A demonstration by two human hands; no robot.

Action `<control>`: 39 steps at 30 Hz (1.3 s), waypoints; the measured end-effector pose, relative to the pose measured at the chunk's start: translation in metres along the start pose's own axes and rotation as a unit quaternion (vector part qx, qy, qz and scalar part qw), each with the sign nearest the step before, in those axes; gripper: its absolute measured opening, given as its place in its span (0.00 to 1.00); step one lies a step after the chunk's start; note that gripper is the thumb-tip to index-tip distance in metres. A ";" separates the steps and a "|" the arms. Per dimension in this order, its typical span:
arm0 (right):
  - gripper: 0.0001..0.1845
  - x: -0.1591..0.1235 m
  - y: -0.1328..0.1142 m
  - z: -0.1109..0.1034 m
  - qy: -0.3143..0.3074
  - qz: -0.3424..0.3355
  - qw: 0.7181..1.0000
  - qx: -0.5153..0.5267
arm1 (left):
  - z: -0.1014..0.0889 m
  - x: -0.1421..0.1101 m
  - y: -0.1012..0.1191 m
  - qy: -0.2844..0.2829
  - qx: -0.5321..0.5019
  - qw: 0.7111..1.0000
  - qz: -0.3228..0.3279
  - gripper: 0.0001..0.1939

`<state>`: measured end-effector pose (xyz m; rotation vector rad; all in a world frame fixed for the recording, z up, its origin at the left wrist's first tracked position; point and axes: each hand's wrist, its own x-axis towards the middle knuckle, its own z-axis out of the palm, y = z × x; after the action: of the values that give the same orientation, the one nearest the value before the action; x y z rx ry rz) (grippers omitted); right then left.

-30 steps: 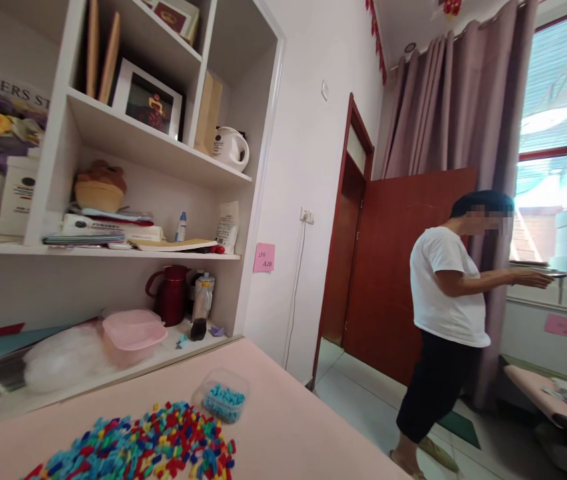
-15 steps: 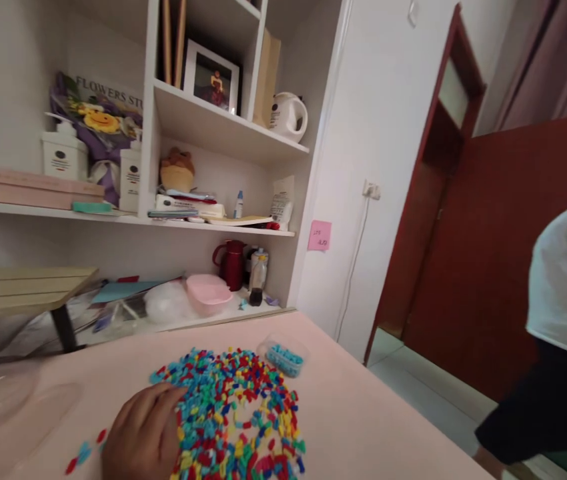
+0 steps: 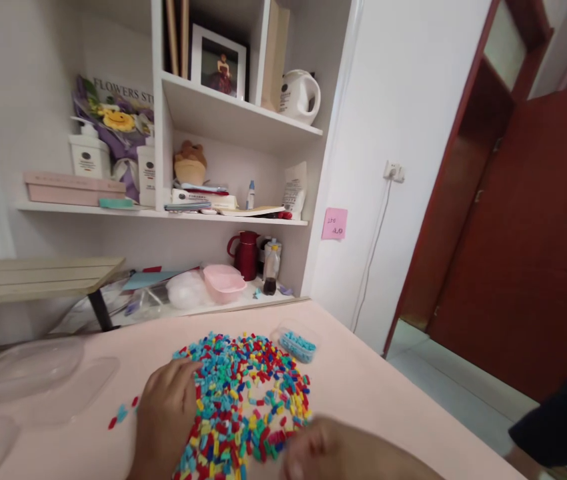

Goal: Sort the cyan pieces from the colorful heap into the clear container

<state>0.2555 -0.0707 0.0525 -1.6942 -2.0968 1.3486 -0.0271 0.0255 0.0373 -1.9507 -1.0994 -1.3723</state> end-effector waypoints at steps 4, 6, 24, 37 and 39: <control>0.14 0.046 -0.047 -0.025 0.218 -0.113 0.969 -0.026 | 0.001 0.000 -0.003 -0.022 -0.011 0.998 -0.059 0.12; 0.11 0.064 -0.061 -0.022 0.282 -0.173 0.938 -0.100 | 0.000 0.000 -0.003 -0.032 -0.022 0.995 -0.091 0.12; 0.12 0.106 -0.043 0.001 0.246 -0.192 0.939 -0.141 | 0.004 -0.006 0.007 -0.101 -0.046 0.990 -0.088 0.13; 0.17 0.100 -0.032 -0.027 0.160 -0.179 0.810 0.535 | 0.009 -0.008 0.022 -0.046 -0.045 0.998 0.024 0.11; 0.17 0.097 -0.032 -0.031 0.140 -0.186 0.750 0.619 | 0.011 -0.011 0.024 -0.044 -0.049 0.996 0.055 0.11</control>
<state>0.2153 0.0284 0.0535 -0.7365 -0.7960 1.5800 -0.0028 0.0177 0.0245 -2.1272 -0.9625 -1.3159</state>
